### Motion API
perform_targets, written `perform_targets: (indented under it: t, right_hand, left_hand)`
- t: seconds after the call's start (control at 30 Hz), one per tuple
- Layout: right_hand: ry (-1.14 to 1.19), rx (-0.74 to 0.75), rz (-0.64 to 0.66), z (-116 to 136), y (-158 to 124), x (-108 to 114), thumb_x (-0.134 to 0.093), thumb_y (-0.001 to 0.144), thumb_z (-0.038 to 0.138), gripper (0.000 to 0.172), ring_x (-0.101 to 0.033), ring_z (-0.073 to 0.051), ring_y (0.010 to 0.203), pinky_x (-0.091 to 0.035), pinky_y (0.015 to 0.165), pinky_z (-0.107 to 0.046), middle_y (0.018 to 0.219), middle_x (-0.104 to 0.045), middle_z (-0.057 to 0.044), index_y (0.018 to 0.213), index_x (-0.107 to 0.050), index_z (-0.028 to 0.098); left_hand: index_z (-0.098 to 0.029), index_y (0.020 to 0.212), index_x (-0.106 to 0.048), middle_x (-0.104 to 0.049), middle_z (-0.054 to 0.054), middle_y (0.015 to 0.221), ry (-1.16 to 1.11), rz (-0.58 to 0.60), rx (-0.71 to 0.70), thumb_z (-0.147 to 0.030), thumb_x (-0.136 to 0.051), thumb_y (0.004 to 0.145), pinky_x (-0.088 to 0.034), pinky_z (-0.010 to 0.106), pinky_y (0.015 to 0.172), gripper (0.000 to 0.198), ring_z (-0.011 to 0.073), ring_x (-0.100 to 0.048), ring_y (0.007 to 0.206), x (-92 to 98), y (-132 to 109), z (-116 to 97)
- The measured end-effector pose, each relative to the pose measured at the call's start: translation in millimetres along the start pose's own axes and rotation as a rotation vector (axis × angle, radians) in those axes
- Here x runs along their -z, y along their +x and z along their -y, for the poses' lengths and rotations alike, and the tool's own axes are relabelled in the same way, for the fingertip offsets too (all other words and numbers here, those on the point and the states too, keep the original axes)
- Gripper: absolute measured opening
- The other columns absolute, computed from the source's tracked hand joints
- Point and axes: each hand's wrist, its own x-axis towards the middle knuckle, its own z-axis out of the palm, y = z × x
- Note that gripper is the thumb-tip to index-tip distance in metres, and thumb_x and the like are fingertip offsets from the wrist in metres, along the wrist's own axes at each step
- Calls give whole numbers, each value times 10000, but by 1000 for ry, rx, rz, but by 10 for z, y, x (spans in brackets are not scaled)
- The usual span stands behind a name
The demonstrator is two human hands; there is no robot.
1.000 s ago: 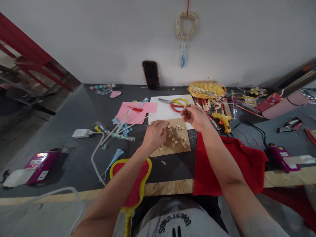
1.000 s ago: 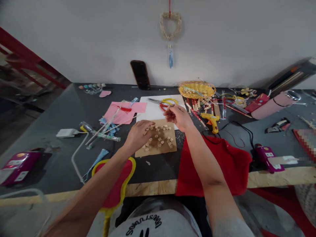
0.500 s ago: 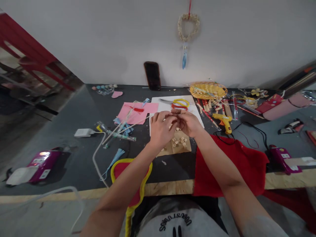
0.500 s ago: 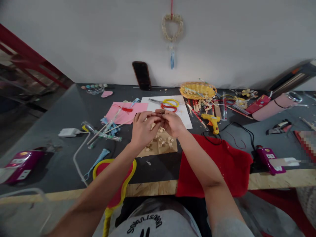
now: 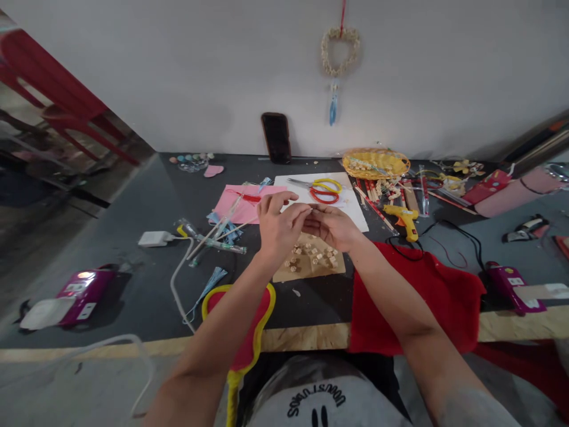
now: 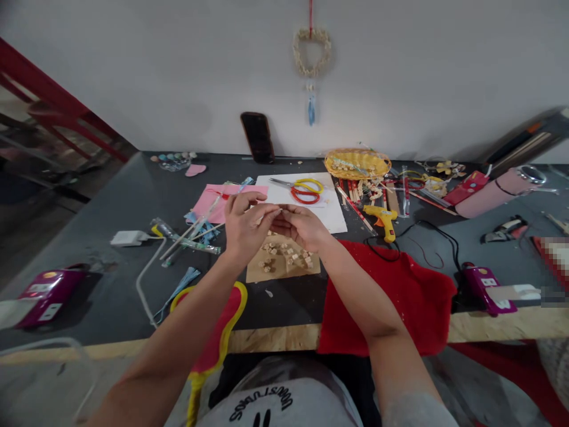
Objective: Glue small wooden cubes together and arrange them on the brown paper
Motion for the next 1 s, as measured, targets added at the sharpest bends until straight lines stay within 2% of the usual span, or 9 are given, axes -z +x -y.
perform_targets:
  t: [0.17, 0.33, 0.47, 0.6, 0.73, 0.83, 0.93, 1.0]
  right_hand:
    - [-16, -19, 11, -41, 3, -9, -528, 918, 129, 98, -695, -129, 735, -587, 857, -336, 776, -710, -28, 866, -605, 158]
    - [-1, -23, 58, -34, -24, -18, -474, 926, 99, 164, -708, -138, 797, -581, 883, -344, 853, -736, -46, 920, -629, 152]
    - [-3, -31, 75, 45, -83, -27, -503, 931, 143, 159, -711, -149, 901, -564, 908, -327, 965, -744, -52, 1022, -631, 168]
    - [16, -30, 42, 121, -110, -22, -410, 991, 222, 223, -716, -162, 909, -562, 897, -341, 982, -742, -71, 1038, -619, 164]
    - [22, -27, 55, 145, -103, 13, -346, 1017, 307, 307, -717, -163, 889, -568, 871, -331, 968, -743, -84, 1039, -613, 157]
    - [3, -16, 57, 132, -95, 33, -358, 1014, 343, 309, -715, -154, 866, -564, 877, -333, 952, -743, -77, 1052, -607, 163]
    - [-58, 4, 45, 100, -94, 20, -418, 995, 371, 269, -708, -148, 845, -564, 862, -330, 929, -740, -67, 1059, -597, 180]
    - [-125, 21, 42, 78, -98, -3, -494, 962, 394, 239, -700, -143, 831, -564, 840, -315, 917, -733, -57, 1043, -596, 194]
  left_hand:
    - [-295, 885, -741, -660, 45, 1100, 85, 51, -77, -258, -586, 874, -364, 422, 882, 160, 236, -522, 959, 8, -30, 18]
    - [-266, 852, -706, -685, 37, 1084, 99, 33, -124, -244, -561, 879, -358, 415, 895, 149, 241, -534, 983, 2, -24, 71]
    - [-214, 830, -633, -680, 68, 1013, 24, -23, 14, -268, -508, 909, -383, 397, 903, 158, 232, -563, 983, 44, 31, 227]
    - [-204, 764, -569, -670, 68, 906, -33, -114, 134, -248, -515, 881, -413, 381, 898, 136, 223, -582, 941, 143, 89, 509]
    - [-196, 726, -565, -634, 55, 808, -83, -176, 348, -192, -527, 826, -450, 346, 819, 107, 214, -577, 892, 232, 85, 722]
    - [-184, 762, -608, -645, 38, 801, -225, -97, 473, -255, -535, 822, -462, 307, 761, 118, 189, -590, 843, 234, 28, 698]
    - [-173, 813, -647, -677, 28, 813, -441, 129, 496, -329, -564, 802, -471, 295, 754, 178, 176, -602, 807, 188, -42, 535]
    - [-162, 834, -660, -690, 36, 839, -522, 206, 501, -358, -583, 786, -474, 296, 746, 216, 177, -606, 795, 161, -72, 418]
